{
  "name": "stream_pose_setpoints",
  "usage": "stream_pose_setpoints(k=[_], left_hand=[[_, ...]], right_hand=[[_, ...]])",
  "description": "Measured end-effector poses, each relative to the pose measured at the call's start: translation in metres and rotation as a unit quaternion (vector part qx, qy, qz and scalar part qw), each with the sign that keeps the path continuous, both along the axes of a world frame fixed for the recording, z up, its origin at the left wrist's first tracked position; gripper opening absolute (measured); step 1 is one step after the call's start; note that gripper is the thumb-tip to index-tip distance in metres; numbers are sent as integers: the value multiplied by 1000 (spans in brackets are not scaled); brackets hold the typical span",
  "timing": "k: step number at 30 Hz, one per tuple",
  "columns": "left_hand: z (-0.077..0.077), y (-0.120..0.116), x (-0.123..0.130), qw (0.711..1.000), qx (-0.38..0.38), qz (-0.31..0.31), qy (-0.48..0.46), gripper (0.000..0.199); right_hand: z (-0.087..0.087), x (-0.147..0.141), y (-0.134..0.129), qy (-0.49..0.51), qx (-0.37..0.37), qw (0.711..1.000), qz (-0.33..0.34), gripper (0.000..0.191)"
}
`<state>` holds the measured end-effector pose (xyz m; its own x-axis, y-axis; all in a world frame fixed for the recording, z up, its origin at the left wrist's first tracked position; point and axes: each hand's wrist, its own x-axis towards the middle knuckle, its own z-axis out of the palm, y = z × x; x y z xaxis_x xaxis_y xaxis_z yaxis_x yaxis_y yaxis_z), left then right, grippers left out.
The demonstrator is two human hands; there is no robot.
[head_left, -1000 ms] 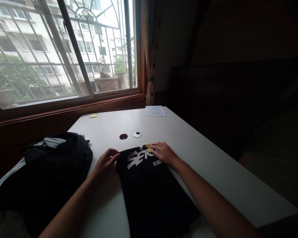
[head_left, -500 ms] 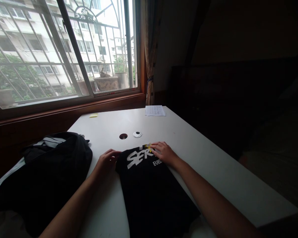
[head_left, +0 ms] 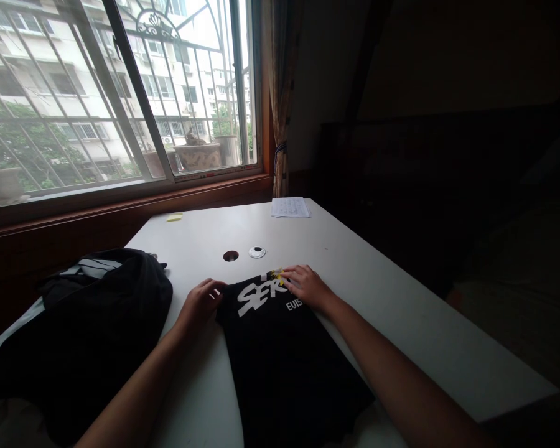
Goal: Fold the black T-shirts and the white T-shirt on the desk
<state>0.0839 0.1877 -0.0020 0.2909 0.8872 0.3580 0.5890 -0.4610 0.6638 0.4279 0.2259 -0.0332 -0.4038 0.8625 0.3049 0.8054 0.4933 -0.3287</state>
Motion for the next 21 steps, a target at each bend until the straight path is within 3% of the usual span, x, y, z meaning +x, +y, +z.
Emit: stream_pose_setpoints(k=[10, 21], left_hand=[[-5, 1, 3, 992, 19, 71, 100, 14], [1, 0, -7, 994, 1, 109, 15, 23]], right_hand=[[2, -3, -3, 0, 8, 1000, -6, 36], [0, -1, -1, -20, 11, 1000, -2, 36]])
